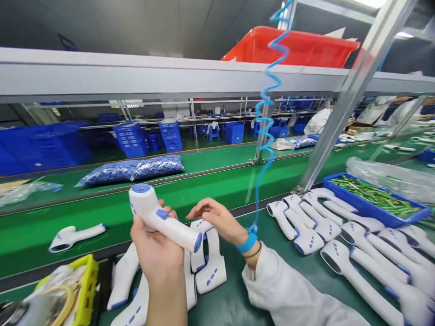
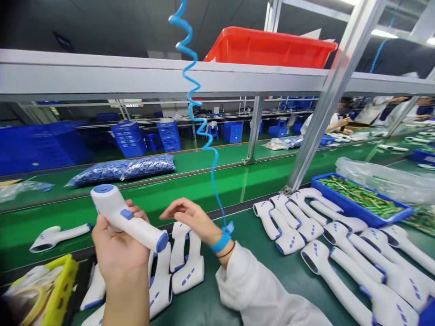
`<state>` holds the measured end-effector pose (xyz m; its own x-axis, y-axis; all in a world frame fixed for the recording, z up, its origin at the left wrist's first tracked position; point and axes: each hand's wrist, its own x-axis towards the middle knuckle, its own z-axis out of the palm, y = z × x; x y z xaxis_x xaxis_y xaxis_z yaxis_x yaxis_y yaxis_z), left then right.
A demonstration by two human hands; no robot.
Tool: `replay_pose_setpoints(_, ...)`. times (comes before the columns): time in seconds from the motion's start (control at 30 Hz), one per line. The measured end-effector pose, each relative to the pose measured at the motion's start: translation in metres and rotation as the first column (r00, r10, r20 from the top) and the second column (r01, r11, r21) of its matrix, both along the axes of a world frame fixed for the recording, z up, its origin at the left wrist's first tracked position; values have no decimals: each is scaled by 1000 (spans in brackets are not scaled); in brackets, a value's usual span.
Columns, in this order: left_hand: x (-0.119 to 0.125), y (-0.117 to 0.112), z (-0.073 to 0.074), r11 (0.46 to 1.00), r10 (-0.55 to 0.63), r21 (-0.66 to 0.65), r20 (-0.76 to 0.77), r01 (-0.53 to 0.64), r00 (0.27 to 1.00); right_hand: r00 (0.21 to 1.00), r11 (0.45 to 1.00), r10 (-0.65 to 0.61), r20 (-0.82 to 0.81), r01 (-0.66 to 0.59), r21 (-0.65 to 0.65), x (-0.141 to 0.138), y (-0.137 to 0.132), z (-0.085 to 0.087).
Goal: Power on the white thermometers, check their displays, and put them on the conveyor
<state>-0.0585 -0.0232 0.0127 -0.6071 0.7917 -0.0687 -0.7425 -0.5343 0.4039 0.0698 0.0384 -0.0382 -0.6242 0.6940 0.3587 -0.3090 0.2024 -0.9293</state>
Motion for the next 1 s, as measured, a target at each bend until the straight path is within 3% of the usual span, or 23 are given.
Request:
replay_pose_setpoints(0.03,-2,-2,5,1000,10,-19,108,-8,994,951,982,-108,291,55,182,7,16,-8)
replay_pose_setpoints(0.1,-11,-5,11,999,-39,-12,323,45,946,855,957,-210,475,80,278,17,45,-27)
replay_pose_setpoints(0.2,-25,-10,13,953,-302,168,530,251,792,762,949,-251,597,72,307,21,69,-58)
replay_pose_setpoints(0.27,-30,-11,12,903,-430,273,574,333,697,727,943,-272,630,71,326,19,74,-71)
replay_pose_setpoints(0.33,-29,-11,11,888,-460,291,546,356,700,731,937,-284,621,73,342,14,74,-74)
replay_pose_setpoints(0.4,-24,-9,10,927,-374,200,435,317,819,769,937,-269,580,69,343,11,70,-66)
replay_pose_setpoints(0.43,-20,-7,9,963,-267,127,316,239,910,796,938,-256,549,67,340,10,68,-59)
replay_pose_setpoints(0.47,-15,-6,7,993,-111,60,143,104,983,823,939,-242,515,65,337,9,65,-49)
replay_pose_setpoints(0.5,-11,-5,5,996,87,21,-74,-86,993,847,938,-234,477,68,340,10,61,-38)
replay_pose_setpoints(0.53,-6,-5,1,956,286,33,-304,-290,909,872,934,-239,428,86,345,12,58,-26)
replay_pose_setpoints(0.6,2,-5,-6,817,514,165,-642,-553,569,917,923,-278,285,173,344,18,50,-2)
replay_pose_setpoints(0.63,5,-5,-9,775,536,220,-726,-593,431,930,917,-308,202,233,325,23,46,9)
replay_pose_setpoints(0.67,8,-4,-12,761,529,248,-772,-600,352,931,909,-343,123,296,292,28,43,18)
replay_pose_setpoints(0.7,10,-4,-15,773,509,254,-796,-582,328,923,901,-380,57,355,251,34,40,27)
replay_pose_setpoints(0.83,15,1,-23,848,404,157,-809,-505,427,874,862,-484,-33,483,153,52,33,44)
replay_pose_setpoints(1.0,18,9,-23,908,270,6,-775,-420,571,870,856,-491,-45,491,163,58,30,47)
